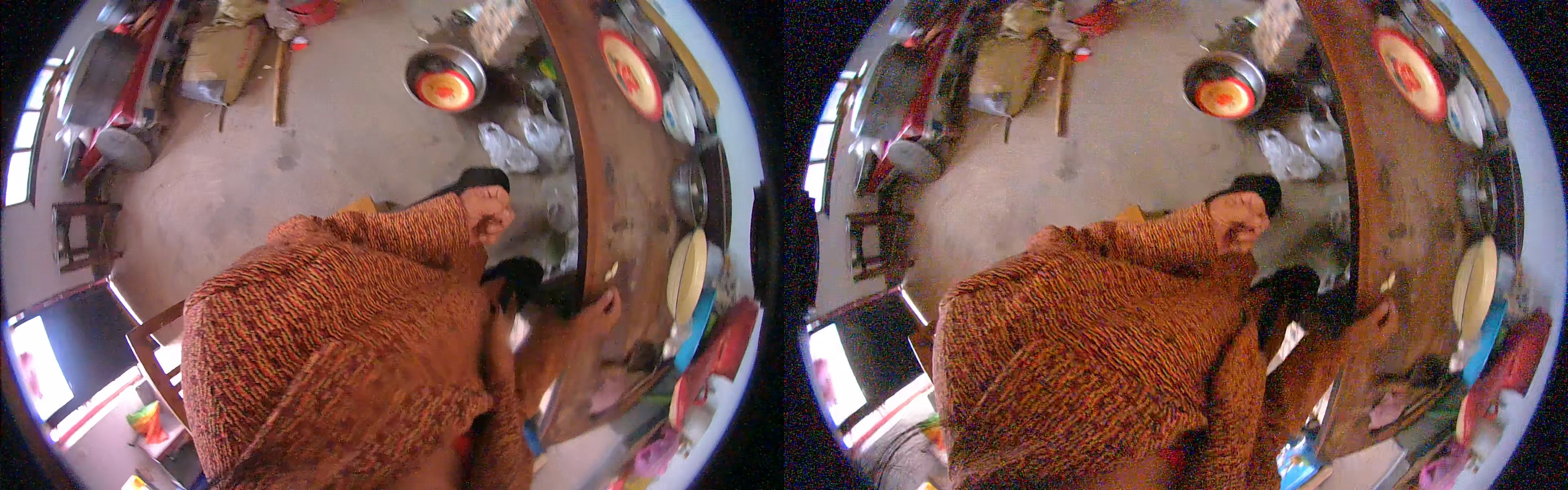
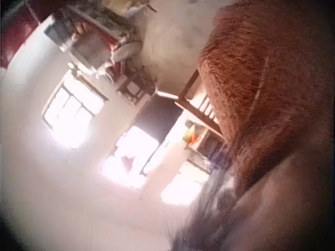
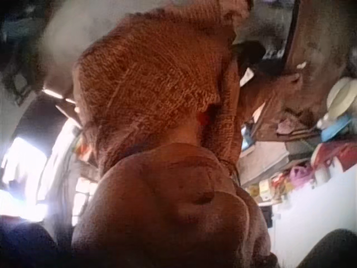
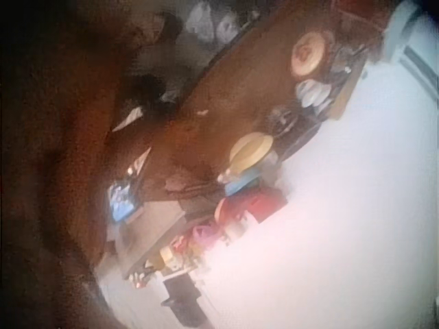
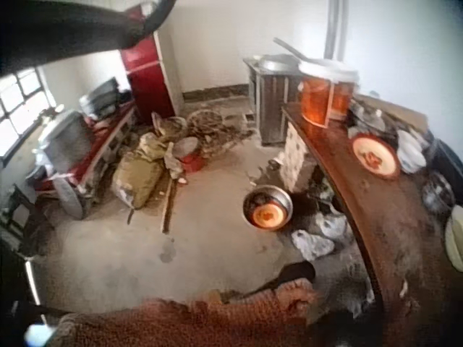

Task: The person retrieves a clove of garlic from a bowl and places it on a wooden cutting board. Using a large cleaver, they repeatedly chop the garlic into small pieces. After chopping, the person gathers the minced garlic into a pile and wipes the cutting board surface with a cloth.

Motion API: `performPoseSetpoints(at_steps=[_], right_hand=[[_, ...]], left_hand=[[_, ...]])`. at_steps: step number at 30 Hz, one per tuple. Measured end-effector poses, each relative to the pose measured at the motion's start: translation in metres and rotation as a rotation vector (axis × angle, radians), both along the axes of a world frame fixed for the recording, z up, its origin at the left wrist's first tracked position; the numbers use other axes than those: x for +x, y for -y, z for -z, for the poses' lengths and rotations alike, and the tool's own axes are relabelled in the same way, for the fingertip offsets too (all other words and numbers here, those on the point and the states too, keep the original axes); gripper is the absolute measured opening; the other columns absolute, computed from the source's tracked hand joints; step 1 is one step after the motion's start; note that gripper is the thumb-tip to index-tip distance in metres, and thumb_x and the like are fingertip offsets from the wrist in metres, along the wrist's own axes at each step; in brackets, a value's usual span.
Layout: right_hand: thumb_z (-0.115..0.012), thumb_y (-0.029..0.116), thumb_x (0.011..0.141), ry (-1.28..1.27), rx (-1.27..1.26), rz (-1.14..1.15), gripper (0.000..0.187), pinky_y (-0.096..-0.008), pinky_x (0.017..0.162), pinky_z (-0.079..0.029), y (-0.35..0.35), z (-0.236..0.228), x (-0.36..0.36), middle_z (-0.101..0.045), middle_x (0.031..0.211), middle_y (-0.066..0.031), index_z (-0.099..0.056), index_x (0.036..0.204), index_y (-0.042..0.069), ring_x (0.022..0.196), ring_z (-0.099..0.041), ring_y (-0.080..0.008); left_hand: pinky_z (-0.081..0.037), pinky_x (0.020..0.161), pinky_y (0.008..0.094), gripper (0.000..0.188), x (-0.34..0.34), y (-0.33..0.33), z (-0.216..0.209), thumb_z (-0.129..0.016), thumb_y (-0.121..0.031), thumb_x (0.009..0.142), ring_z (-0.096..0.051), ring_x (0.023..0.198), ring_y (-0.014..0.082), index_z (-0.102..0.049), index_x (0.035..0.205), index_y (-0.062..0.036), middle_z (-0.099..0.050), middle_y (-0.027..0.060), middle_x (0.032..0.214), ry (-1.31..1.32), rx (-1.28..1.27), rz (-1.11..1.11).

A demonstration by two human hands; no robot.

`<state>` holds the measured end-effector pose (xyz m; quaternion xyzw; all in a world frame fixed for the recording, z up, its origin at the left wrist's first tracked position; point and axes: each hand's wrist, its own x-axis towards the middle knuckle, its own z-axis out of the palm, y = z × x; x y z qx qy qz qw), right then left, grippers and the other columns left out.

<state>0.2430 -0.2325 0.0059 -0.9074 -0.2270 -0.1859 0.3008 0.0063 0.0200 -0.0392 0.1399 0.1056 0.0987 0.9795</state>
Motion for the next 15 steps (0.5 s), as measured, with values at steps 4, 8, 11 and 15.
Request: performPoseSetpoints(at_steps=[4, 8, 11, 15], right_hand=[[-0.054, 0.022, 0.091, -0.057, 0.006, -0.043, 0.03, -0.0387, 0.088, -0.044, -0.006, -0.004, 0.003, -0.062, 0.105, -0.0192, -0.061, 0.105, -0.004, 0.097, -0.057, -0.0323], [-0.053, 0.021, 0.092, -0.036, -0.014, -0.091, 0.029, -0.0389, 0.089, -0.044, -0.006, -0.003, 0.004, -0.06, 0.107, -0.0191, -0.06, 0.103, -0.004, 0.099, -0.056, -0.0321], [-0.051, 0.022, 0.093, -0.068, -0.024, -0.144, 0.028, -0.0391, 0.091, -0.042, 0.007, 0.006, 0.016, -0.06, 0.106, -0.0186, -0.061, 0.102, -0.003, 0.1, -0.055, -0.032], [-0.049, 0.022, 0.093, -0.052, -0.074, -0.173, 0.028, -0.0392, 0.092, -0.041, -0.002, 0.0, 0.012, -0.061, 0.105, -0.0181, -0.062, 0.102, -0.001, 0.099, -0.055, -0.0321]], left_hand=[[-0.041, 0.044, 0.0281, 0.015, -0.023, -0.017, 0.016, -0.058, -0.006, 0.083, -0.05, 0.059, 0.0143, -0.052, 0.097, -0.0071, -0.057, 0.0071, 0.081, -0.02, -0.05, -0.013], [-0.045, 0.053, 0.0275, 0.021, -0.059, -0.034, 0.028, -0.056, -0.007, 0.086, -0.054, 0.07, 0.015, -0.053, 0.107, -0.0049, -0.06, 0.0086, 0.092, -0.332, 0.092, -0.093], [-0.048, 0.062, 0.0266, 0.029, -0.087, -0.046, 0.034, -0.057, -0.008, 0.087, -0.055, 0.077, 0.015, -0.052, 0.116, -0.0046, -0.06, 0.0089, 0.098, -0.402, 0.1, -0.134], [-0.045, 0.055, 0.0262, 0.027, -0.111, -0.045, 0.046, -0.053, -0.006, 0.09, -0.052, 0.073, 0.0155, -0.046, 0.115, 0.0, -0.057, 0.0116, 0.097, -0.456, 0.074, -0.268]])
